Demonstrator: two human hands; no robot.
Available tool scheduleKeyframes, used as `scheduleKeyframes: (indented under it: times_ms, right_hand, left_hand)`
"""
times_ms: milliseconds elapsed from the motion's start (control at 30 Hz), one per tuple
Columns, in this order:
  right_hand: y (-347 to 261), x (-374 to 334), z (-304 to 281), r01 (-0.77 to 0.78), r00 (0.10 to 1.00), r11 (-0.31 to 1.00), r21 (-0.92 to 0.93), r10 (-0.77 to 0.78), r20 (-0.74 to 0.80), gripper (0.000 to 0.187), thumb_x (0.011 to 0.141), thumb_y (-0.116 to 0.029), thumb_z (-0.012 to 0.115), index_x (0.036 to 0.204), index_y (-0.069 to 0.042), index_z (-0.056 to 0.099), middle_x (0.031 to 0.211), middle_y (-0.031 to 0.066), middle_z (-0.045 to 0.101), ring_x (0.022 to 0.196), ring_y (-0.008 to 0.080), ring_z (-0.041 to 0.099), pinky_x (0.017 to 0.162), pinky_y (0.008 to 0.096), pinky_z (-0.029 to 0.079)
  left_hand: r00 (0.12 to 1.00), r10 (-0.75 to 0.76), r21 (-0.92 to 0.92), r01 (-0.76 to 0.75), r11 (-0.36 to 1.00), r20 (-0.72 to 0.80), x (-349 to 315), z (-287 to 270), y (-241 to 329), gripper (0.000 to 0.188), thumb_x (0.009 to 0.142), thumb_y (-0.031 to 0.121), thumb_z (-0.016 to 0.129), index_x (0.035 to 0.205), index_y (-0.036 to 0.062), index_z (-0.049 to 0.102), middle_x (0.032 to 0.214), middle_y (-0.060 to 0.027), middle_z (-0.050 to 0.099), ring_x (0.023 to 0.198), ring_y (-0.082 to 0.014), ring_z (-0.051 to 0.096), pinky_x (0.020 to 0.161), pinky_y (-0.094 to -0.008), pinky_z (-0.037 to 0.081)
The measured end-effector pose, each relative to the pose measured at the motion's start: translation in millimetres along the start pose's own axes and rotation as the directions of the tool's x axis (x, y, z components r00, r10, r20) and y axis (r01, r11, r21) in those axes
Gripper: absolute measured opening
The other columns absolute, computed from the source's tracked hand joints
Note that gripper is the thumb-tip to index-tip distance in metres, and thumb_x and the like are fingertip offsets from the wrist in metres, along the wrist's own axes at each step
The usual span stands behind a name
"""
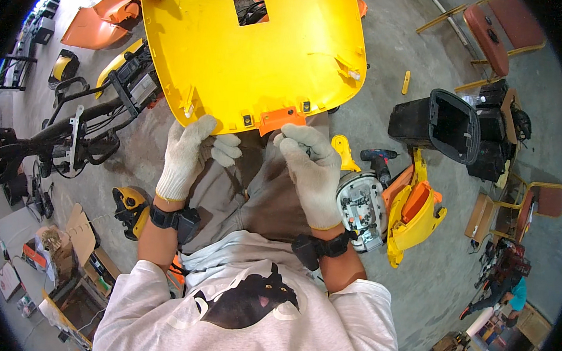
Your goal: Attaching plastic clips and components to a yellow motorcycle fairing panel.
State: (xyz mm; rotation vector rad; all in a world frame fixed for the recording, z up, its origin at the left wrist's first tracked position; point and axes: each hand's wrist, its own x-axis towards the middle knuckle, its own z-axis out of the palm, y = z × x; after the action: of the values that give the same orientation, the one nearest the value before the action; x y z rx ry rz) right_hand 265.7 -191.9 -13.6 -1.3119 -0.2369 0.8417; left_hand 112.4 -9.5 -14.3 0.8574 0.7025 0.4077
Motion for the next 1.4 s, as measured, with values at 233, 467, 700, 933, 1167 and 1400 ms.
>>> scheduleKeyframes:
  times_ms: [233,467,700,933,1167,1400]
  right_hand:
    - [-8,-2,9,0.171,0.98,0.903,-0.394,-0.195,-0.023,0.017,0.098,-0.008,0.075,0.114,-0.002,0.077,0.095,0.0005,0.075,0.081,0.0029,0.063,0.071,0.0211,0.053]
    - [-16,15,18,0.226,0.969,0.792,-0.567,-0.244,0.045,0.018,0.093,-0.009,0.076,0.109,-0.004,0.08,0.103,0.0029,0.079,0.083,0.0093,0.067,0.077,0.0259,0.054]
    - [-16,22,30,0.155,0.983,0.817,-0.555,-0.185,0.002,0.031,0.091,-0.012,0.077,0.118,0.002,0.074,0.101,0.0097,0.078,0.087,0.0147,0.071,0.082,0.0287,0.057]
    - [-25,30,30,0.242,0.964,0.715,-0.656,-0.252,0.081,0.035,0.089,-0.008,0.077,0.121,0.004,0.071,0.097,0.0101,0.078,0.084,0.0127,0.071,0.077,0.0273,0.057]
    - [-30,34,35,0.249,0.963,0.634,-0.732,-0.244,0.116,0.028,0.088,-0.014,0.077,0.112,-0.001,0.076,0.1,0.0147,0.079,0.087,0.0228,0.076,0.081,0.034,0.059]
    - [-30,36,35,0.257,0.956,0.593,-0.763,-0.269,0.113,0.026,0.087,-0.017,0.077,0.108,-0.001,0.077,0.1,0.0161,0.079,0.088,0.0266,0.077,0.081,0.0347,0.06]
  left_hand:
    - [0.999,-0.002,0.02,0.003,1.0,-0.033,-1,5,0,0.041,0.105,0.019,0.063,0.133,-0.0088,0.052,0.094,-0.0298,0.075,0.073,-0.0364,0.078,0.06,-0.0397,0.066]
    - [1.0,0.002,0.056,-0.001,0.998,-0.024,0,4,0,0.04,0.107,0.022,0.062,0.131,-0.0081,0.054,0.094,-0.0276,0.076,0.073,-0.0342,0.078,0.06,-0.0386,0.065]
    - [0.999,0.005,0.069,-0.003,0.998,-0.035,-2,5,1,0.039,0.107,0.023,0.062,0.131,-0.0073,0.057,0.095,-0.0268,0.076,0.072,-0.0324,0.078,0.059,-0.037,0.064]
    - [1.0,0.004,0.058,-0.004,0.998,-0.012,-1,2,1,0.037,0.108,0.023,0.062,0.129,-0.0069,0.058,0.093,-0.0259,0.076,0.071,-0.0319,0.077,0.058,-0.0372,0.064]
    - [1.0,-0.015,0.059,0.016,0.998,-0.023,-2,1,2,0.036,0.107,0.022,0.062,0.129,-0.006,0.057,0.091,-0.0238,0.075,0.069,-0.0303,0.077,0.057,-0.037,0.064]
    - [0.999,-0.005,0.048,0.007,0.999,-0.032,-2,2,2,0.036,0.107,0.023,0.062,0.128,-0.0054,0.058,0.091,-0.0229,0.075,0.068,-0.0294,0.076,0.056,-0.0361,0.063]
